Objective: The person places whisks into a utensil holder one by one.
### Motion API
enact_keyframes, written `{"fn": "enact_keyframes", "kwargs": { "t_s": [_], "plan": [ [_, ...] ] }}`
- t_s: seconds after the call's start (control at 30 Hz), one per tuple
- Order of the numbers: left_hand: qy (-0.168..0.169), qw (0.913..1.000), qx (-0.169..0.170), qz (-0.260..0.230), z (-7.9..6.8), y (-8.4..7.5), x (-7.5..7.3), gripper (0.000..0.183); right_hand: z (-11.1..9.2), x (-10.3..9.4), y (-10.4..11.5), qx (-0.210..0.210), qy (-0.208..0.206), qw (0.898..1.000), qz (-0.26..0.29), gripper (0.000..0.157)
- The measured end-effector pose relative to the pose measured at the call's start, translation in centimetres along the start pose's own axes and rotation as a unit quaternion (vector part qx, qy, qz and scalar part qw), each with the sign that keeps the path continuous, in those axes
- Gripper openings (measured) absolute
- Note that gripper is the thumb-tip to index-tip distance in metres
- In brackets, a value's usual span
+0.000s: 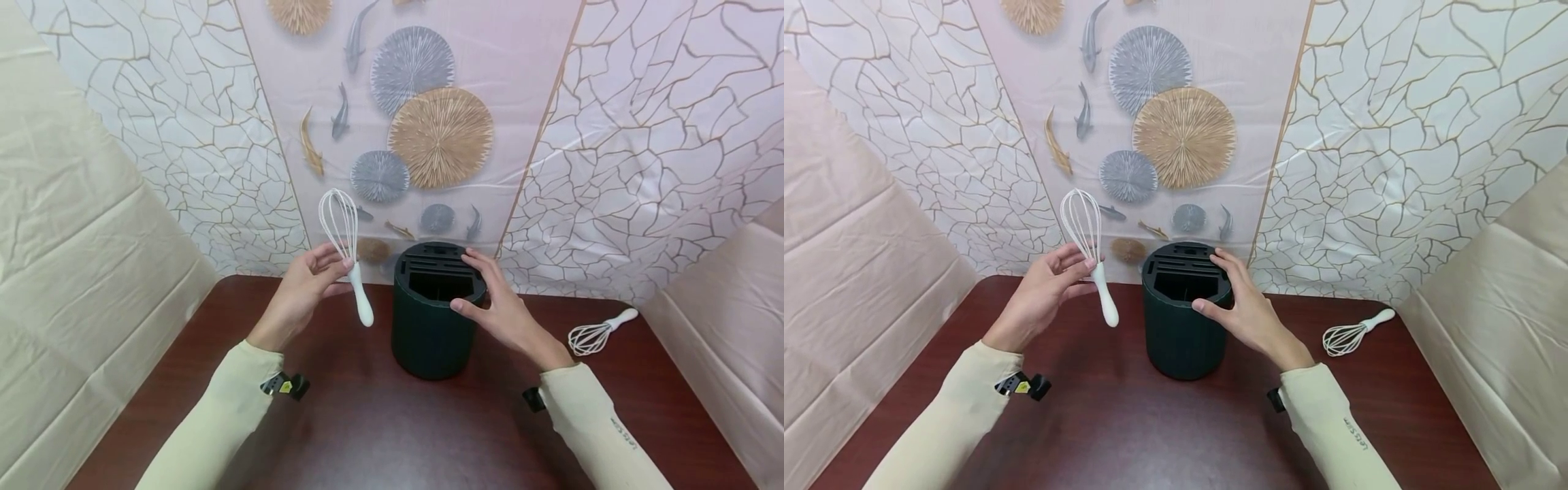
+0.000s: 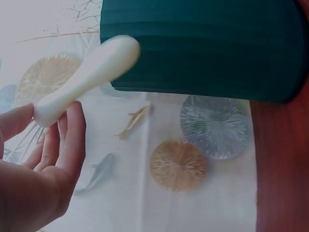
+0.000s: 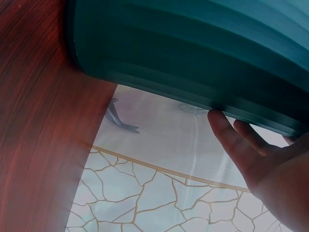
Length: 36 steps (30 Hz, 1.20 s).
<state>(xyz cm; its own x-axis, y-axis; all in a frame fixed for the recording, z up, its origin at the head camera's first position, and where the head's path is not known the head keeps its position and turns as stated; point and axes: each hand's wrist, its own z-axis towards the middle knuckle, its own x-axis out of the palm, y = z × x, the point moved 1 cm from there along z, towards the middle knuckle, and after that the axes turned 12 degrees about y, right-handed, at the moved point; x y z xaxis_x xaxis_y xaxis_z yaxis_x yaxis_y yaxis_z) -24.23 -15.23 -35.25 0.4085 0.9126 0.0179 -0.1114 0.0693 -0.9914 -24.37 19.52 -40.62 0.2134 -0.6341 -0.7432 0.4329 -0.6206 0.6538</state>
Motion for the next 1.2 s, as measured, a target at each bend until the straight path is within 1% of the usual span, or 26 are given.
{"fn": "enact_keyframes", "kwargs": {
  "t_s": [0.07, 0.13, 0.33, 0.47, 0.6, 0.77, 0.9, 1.0, 1.2],
  "plan": [
    [-0.006, 0.9999, 0.001, 0.016, 0.0, -0.4, 0.1, 0.048, 0.0, 0.0, 0.0, 0.000, 0.000, 1.000, 0.000, 0.085],
    [-0.008, 0.9997, 0.004, 0.022, 0.0, -0.8, 0.2, 0.048, 0.0, 0.0, 0.0, -0.001, 0.000, 1.000, 0.001, 0.085],
    [0.003, 0.9997, 0.010, 0.021, 0.4, -1.8, 0.6, 0.047, -0.1, 0.1, 0.0, -0.003, -0.001, 1.000, 0.005, 0.085],
    [0.008, 0.9993, 0.020, 0.031, 0.7, -2.5, 0.9, 0.048, -0.1, 0.1, 0.0, -0.001, -0.001, 1.000, 0.005, 0.084],
    [0.007, 0.9988, 0.027, 0.040, 1.0, -3.2, 1.1, 0.048, -0.1, 0.1, 0.0, -0.003, -0.001, 1.000, 0.005, 0.084],
    [0.008, 0.9986, 0.034, 0.039, 1.3, -3.9, 1.4, 0.049, 0.1, 0.1, 0.1, -0.005, -0.001, 1.000, 0.007, 0.084],
    [0.010, 0.9979, 0.051, 0.039, 1.5, -4.4, 1.7, 0.048, 0.1, 0.1, 0.1, -0.003, -0.001, 1.000, 0.010, 0.084],
    [0.008, 0.9968, 0.063, 0.049, 1.8, -4.9, 2.1, 0.045, 0.1, 0.1, 0.1, -0.001, 0.000, 1.000, 0.013, 0.084],
    [0.003, 0.9940, 0.093, 0.057, 2.8, -5.6, 3.0, 0.043, 0.0, 0.2, 0.0, -0.002, -0.003, 1.000, 0.017, 0.084]
  ]
}}
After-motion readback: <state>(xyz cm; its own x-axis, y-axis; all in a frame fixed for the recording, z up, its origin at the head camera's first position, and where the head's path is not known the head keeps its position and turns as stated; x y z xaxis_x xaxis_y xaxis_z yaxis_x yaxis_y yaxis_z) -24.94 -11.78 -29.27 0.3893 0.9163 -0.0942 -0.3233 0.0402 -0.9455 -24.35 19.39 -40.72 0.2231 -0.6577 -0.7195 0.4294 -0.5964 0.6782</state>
